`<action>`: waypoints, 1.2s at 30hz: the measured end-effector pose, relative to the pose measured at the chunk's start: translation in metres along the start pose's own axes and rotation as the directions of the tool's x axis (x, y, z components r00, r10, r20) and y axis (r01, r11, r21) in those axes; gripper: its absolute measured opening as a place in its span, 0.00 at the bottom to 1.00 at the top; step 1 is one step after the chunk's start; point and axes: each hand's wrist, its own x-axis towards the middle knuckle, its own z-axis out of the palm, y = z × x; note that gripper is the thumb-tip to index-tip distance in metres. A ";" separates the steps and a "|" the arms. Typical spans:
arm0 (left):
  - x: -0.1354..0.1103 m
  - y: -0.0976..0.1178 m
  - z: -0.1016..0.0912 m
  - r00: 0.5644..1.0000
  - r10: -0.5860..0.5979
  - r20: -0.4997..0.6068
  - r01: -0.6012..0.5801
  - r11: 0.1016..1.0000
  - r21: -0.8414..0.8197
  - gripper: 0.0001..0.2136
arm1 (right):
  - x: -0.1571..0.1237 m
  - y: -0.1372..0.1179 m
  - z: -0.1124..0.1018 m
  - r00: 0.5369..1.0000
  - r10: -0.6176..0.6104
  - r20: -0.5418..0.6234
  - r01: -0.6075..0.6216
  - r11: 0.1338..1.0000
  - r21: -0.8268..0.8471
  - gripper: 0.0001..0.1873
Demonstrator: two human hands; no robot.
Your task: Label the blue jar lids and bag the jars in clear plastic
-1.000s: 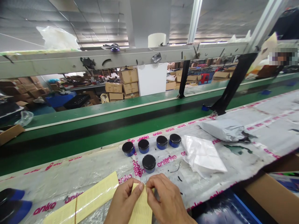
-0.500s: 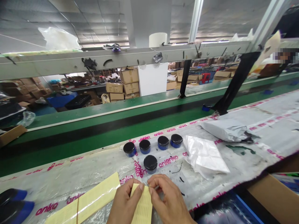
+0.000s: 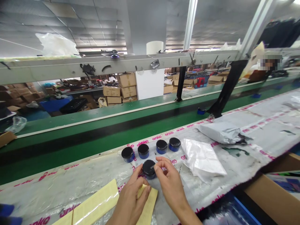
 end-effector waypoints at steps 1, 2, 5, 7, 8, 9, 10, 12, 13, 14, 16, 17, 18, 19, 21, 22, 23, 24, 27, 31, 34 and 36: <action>0.000 -0.001 0.004 1.000 0.014 -0.007 -0.014 1.000 -0.006 0.10 | 0.002 0.000 0.002 1.000 -0.001 -0.006 0.001 1.000 -0.003 0.17; -0.001 -0.003 0.007 0.999 0.031 -0.014 -0.031 0.999 -0.011 0.11 | 0.003 0.000 0.004 1.000 0.001 -0.008 -0.001 1.000 -0.007 0.17; -0.006 -0.008 0.018 0.996 0.068 -0.063 -0.068 0.998 0.001 0.11 | 0.005 -0.002 0.007 1.000 0.023 -0.002 -0.023 1.000 -0.017 0.17; -0.010 -0.011 0.025 0.991 0.079 -0.106 -0.077 0.997 0.029 0.11 | 0.005 -0.003 0.008 0.999 0.045 0.010 -0.045 0.999 -0.015 0.17; -0.012 -0.013 0.028 0.989 0.081 -0.120 -0.076 0.996 0.041 0.11 | 0.005 -0.003 0.008 0.999 0.049 0.014 -0.049 0.999 -0.015 0.18; -0.013 -0.014 0.031 0.988 0.081 -0.130 -0.075 0.996 0.052 0.11 | 0.004 -0.003 0.008 0.999 0.050 0.018 -0.050 0.999 -0.019 0.18; -0.015 -0.014 0.034 0.988 0.080 -0.134 -0.072 0.996 0.060 0.11 | 0.004 -0.002 0.008 0.998 0.052 0.023 -0.052 0.998 -0.025 0.18; -0.017 -0.015 0.038 0.987 0.071 -0.143 -0.062 0.996 0.070 0.11 | 0.004 0.000 0.007 0.998 0.056 0.033 -0.054 0.998 -0.044 0.18; -0.017 -0.015 0.040 0.987 0.064 -0.151 -0.054 0.996 0.073 0.11 | 0.004 0.002 0.007 0.998 0.058 0.036 -0.056 0.997 -0.055 0.19; -0.018 -0.015 0.042 0.986 0.057 -0.159 -0.046 0.996 0.075 0.11 | 0.004 0.004 0.007 0.997 0.061 0.038 -0.058 0.996 -0.066 0.19; -0.019 -0.017 0.044 0.983 0.049 -0.176 -0.036 0.996 0.076 0.11 | 0.004 0.006 0.007 0.997 0.066 0.033 -0.063 0.994 -0.086 0.20; -0.019 -0.019 0.045 0.981 0.049 -0.185 -0.035 0.996 0.078 0.12 | 0.004 0.007 0.007 0.997 0.067 0.028 -0.064 0.994 -0.092 0.20; -0.020 -0.021 0.047 0.979 0.054 -0.194 -0.039 0.996 0.081 0.12 | 0.005 0.007 0.007 0.997 0.068 0.025 -0.065 0.993 -0.095 0.20; -0.020 -0.023 0.049 0.977 0.064 -0.203 -0.047 0.995 0.086 0.12 | 0.005 0.007 0.007 0.997 0.067 0.024 -0.065 0.993 -0.095 0.21; -0.021 -0.028 0.053 0.971 0.094 -0.219 -0.073 0.992 0.102 0.12 | 0.006 0.006 0.007 0.997 0.067 0.034 -0.064 0.993 -0.095 0.21; -0.021 -0.030 0.055 0.968 0.115 -0.225 -0.090 0.989 0.116 0.13 | 0.006 0.005 0.007 0.997 0.070 0.041 -0.066 0.993 -0.097 0.22; -0.022 -0.031 0.058 0.963 0.136 -0.231 -0.108 0.985 0.133 0.13 | 0.007 0.005 0.007 0.996 0.075 0.047 -0.070 0.993 -0.100 0.22; -0.022 -0.033 0.060 0.958 0.157 -0.238 -0.123 0.981 0.153 0.14 | 0.008 0.005 0.007 0.996 0.078 0.049 -0.073 0.992 -0.102 0.22; -0.021 -0.034 0.064 0.946 0.201 -0.256 -0.151 0.967 0.203 0.15 | 0.009 0.006 0.008 0.995 0.096 0.039 -0.091 0.990 -0.107 0.21; -0.021 -0.034 0.066 0.941 0.208 -0.265 -0.151 0.963 0.221 0.13 | 0.008 0.010 0.010 0.994 0.110 0.021 -0.107 0.988 -0.115 0.21; -0.021 -0.034 0.065 0.941 0.210 -0.265 -0.145 0.958 0.246 0.11 | 0.006 0.011 0.012 0.995 0.100 0.005 -0.099 0.988 -0.114 0.21; -0.021 -0.033 0.063 0.939 0.222 -0.263 -0.151 0.953 0.265 0.11 | 0.005 0.011 0.013 0.996 0.094 -0.004 -0.094 0.990 -0.106 0.21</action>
